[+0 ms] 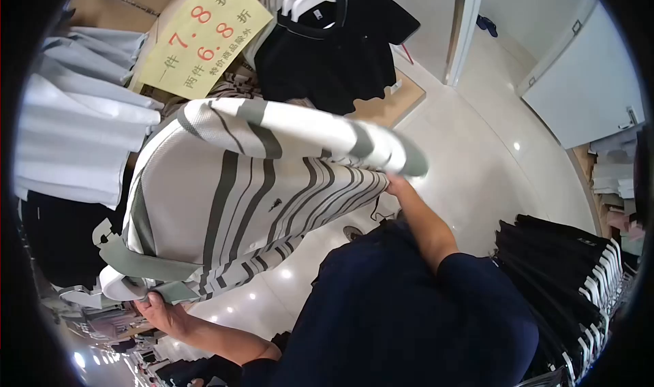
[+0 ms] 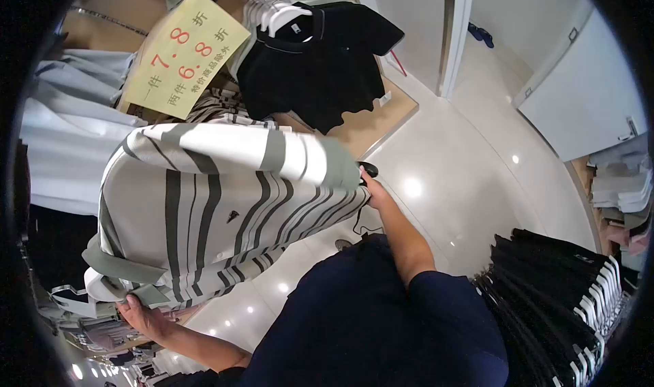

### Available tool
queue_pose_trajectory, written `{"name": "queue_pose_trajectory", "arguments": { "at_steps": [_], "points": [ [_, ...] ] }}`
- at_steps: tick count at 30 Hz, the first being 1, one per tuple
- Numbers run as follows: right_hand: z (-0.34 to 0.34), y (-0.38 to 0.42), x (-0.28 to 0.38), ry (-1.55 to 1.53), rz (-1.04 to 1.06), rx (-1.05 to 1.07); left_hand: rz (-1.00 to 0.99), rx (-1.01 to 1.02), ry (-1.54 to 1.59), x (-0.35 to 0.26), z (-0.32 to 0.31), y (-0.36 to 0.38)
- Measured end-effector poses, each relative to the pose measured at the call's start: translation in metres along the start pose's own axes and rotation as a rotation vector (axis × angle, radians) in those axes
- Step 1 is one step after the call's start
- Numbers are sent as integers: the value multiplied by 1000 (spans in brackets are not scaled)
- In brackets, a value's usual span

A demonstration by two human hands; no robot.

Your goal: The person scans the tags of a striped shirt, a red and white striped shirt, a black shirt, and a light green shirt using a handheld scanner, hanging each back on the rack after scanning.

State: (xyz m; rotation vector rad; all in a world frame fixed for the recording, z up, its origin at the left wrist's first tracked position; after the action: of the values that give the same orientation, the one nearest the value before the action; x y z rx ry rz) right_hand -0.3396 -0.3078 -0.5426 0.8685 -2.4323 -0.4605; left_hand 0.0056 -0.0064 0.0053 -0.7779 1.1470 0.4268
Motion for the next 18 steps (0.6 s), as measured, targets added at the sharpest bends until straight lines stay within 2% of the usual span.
{"name": "queue_pose_trajectory", "arguments": {
  "at_steps": [2, 3, 6, 9, 12, 15, 18],
  "points": [
    [0, -1, -8, 53, 42, -111, 18, -4, 10, -3, 1, 9],
    [-25, -38, 3, 35, 98, -64, -9, -31, 63, 24, 12, -2],
    [-28, -28, -5, -71, 125, -115, 40, -32, 83, 36, 31, -3],
    [-53, -54, -4, -51, 397, -131, 121, -100, 77, 60, 56, -12],
    [-84, -32, 21, 100, 520, -161, 266, -132, -55, 100, 91, -13],
    [-130, -2, 41, 385, 606, -215, 377, -175, -173, 134, 86, -8],
    [-197, 25, 24, 443, 722, -59, 530, -65, -169, 183, 73, 7]
  ]
}}
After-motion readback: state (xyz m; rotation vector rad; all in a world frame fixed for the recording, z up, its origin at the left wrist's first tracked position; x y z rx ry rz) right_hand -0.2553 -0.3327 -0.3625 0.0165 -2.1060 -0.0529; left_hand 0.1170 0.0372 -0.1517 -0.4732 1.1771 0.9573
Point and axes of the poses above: each hand's wrist, its own y-axis away from the middle knuckle, its own z-axis out of the back of the hand, x = y × z, the point moved 1 cm from there along -y, towards the middle knuckle, and after that the axes turned 13 degrees about z, right-handed, at the moved point
